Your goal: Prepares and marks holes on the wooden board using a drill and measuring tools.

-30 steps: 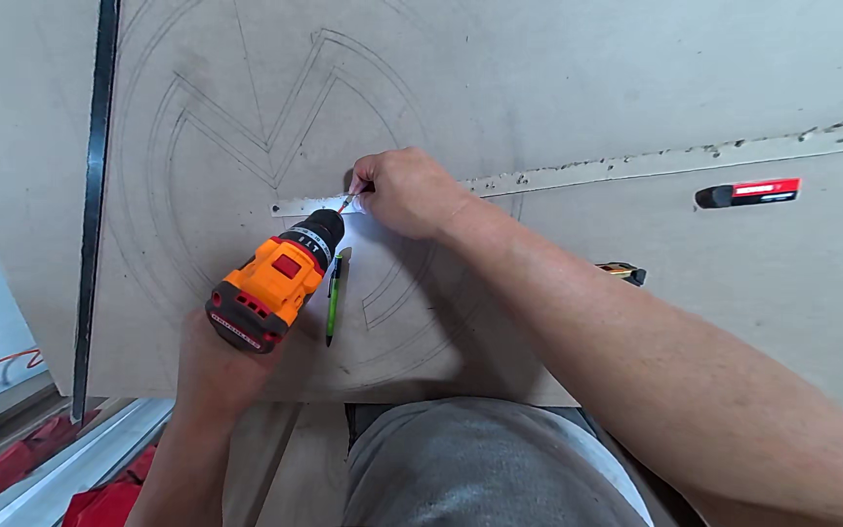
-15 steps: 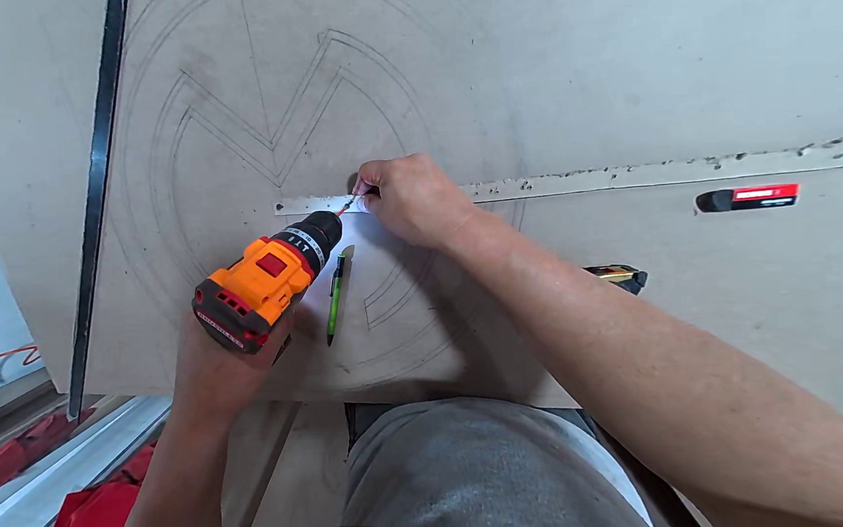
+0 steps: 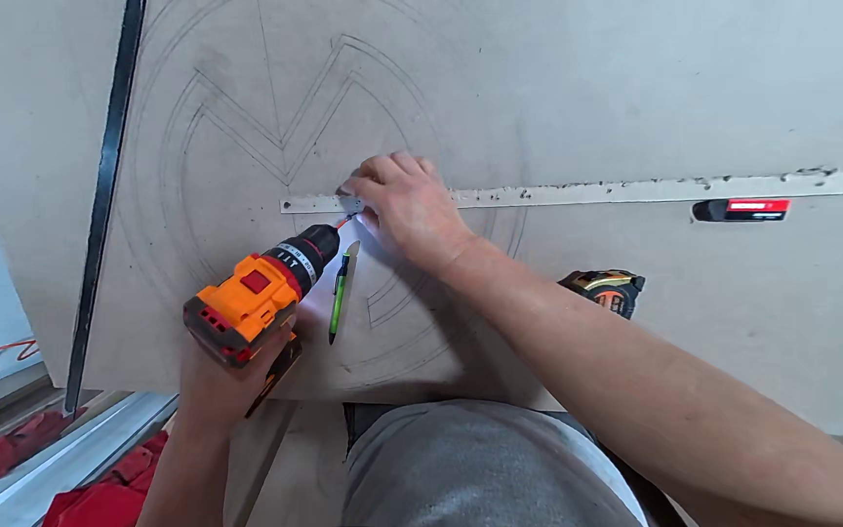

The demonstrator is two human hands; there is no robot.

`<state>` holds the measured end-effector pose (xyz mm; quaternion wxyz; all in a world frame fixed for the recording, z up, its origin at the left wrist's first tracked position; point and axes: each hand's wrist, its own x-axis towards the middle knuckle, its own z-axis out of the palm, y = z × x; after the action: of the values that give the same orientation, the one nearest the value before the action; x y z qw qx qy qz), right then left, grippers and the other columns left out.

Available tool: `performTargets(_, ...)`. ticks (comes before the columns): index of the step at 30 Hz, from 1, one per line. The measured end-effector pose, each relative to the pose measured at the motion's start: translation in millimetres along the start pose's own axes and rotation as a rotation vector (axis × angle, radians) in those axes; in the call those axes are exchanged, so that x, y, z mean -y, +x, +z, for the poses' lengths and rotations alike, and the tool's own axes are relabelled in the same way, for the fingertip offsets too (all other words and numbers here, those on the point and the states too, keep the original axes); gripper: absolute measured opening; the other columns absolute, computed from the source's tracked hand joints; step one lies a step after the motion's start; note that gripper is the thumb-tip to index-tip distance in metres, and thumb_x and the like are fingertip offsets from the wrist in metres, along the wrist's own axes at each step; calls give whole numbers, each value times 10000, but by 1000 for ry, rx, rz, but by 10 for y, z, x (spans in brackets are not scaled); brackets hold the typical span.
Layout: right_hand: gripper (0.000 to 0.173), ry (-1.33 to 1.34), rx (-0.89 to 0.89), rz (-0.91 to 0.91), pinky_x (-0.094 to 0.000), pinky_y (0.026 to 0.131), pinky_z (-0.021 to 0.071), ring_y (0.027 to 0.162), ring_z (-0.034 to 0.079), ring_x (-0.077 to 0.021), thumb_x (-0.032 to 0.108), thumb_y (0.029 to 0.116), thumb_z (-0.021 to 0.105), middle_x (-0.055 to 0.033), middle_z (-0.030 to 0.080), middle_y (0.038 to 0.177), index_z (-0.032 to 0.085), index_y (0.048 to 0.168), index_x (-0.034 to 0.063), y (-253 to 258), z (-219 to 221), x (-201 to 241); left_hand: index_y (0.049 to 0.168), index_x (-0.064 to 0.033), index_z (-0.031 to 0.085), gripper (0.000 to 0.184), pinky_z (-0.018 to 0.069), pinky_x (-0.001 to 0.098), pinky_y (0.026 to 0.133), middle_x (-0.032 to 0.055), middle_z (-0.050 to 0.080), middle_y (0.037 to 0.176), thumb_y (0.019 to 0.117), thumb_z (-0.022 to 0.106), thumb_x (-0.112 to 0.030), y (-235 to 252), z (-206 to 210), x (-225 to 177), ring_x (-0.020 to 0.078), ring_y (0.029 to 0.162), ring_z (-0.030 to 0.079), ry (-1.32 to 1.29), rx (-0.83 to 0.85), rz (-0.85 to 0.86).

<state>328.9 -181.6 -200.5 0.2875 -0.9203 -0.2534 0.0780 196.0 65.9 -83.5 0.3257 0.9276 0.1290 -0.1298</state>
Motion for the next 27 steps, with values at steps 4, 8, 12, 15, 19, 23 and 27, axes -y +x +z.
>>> performTargets(4,178,3,-94,-103,-455,939,484,1078,631,-256,237,1007,584,-43,693,1061,744,977,166,-65,180,21,1113,-97,705,394,647,324,740,-7,749,928,870,778,-399,-151,-100,110,111,817,735,-105,-73,-54)
performTargets(8,200,42,-142,-76,-446,1018,476,1106,637,-225,242,1027,555,-17,709,1095,742,1014,173,-355,156,-29,1194,-12,646,579,608,334,842,57,721,1018,882,723,-494,-241,-145,238,74,925,707,146,-161,-92)
performTargets(12,199,73,-223,88,-458,1052,480,1148,645,-213,251,1019,590,-15,721,1153,765,1087,188,-921,-174,-195,1369,0,582,521,542,651,870,233,703,1118,933,636,-280,-148,-69,463,391,1028,697,414,-51,-101)
performTargets(15,421,-59,-190,454,-558,1018,483,1245,596,-319,421,956,671,-124,635,1335,691,1274,145,-1567,-584,-291,1531,-66,468,697,475,706,967,288,614,1308,888,738,-79,-14,96,663,496,1186,610,502,-15,-112)
performTargets(19,853,-172,-119,790,-681,915,481,1186,562,-517,642,800,733,-296,547,1349,571,1399,57,-2364,-699,-467,1491,-72,526,610,418,668,1083,270,505,1465,904,687,-117,0,195,443,483,1363,478,491,-85,-28)
performTargets(23,804,-22,-75,628,-555,857,565,1093,641,-384,524,778,785,-204,614,1267,571,1417,85,-2411,-640,-419,1367,-97,650,424,578,475,968,123,676,1292,989,608,-284,60,588,-234,251,1174,667,243,-11,243)
performTargets(27,883,202,-68,255,-442,985,570,1197,640,-251,357,762,838,-82,655,1329,454,1512,94,-1849,-668,-158,1365,-155,655,375,628,319,889,-4,716,1183,994,672,-203,344,1200,-879,83,1018,709,-206,456,290)
